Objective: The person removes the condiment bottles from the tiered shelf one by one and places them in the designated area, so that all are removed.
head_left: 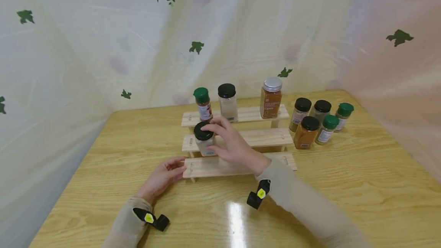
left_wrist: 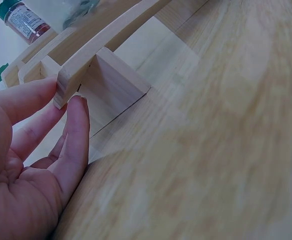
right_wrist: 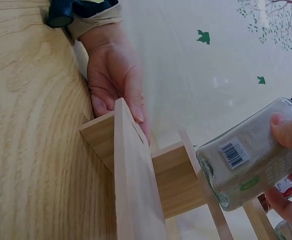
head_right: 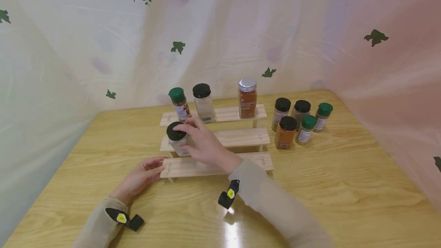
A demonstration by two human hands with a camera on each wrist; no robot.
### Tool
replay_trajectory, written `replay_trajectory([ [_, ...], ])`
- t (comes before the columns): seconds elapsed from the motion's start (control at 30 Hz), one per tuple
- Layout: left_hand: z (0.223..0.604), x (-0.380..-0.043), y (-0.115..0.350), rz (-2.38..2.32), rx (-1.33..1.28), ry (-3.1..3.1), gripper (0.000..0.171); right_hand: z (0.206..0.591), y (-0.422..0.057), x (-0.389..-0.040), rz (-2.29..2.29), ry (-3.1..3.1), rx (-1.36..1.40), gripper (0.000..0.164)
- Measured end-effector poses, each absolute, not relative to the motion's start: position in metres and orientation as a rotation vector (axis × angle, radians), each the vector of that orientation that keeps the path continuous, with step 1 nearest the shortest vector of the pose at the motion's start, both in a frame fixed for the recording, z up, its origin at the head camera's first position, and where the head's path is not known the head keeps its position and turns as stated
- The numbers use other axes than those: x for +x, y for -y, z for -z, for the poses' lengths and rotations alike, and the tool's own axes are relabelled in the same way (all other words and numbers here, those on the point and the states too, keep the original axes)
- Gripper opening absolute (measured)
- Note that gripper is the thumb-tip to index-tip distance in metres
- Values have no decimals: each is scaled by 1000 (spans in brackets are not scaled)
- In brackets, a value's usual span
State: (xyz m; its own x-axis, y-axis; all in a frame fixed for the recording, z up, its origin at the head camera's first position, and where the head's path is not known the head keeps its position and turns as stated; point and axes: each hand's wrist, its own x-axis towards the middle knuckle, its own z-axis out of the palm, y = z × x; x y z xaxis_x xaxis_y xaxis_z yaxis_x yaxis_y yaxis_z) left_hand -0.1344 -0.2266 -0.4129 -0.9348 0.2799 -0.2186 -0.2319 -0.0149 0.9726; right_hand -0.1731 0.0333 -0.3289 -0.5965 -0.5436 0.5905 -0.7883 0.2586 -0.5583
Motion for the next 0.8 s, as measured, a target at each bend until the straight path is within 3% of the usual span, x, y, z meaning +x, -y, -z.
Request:
replay_trajectory([
  [0.2, 413, -135, 228, -2000, 20, -1923, 43, 332, -45, -166, -1212, 2221, 1283, 48],
  [0.47, 412, -135, 227, -2032, 39, -1898, 32, 334, -66, -156, -1226, 2223, 1285, 48],
  [0.8, 412, -134, 225, -2025, 25, -1916, 37, 339, -100, -145, -1245, 2334, 1165, 49],
])
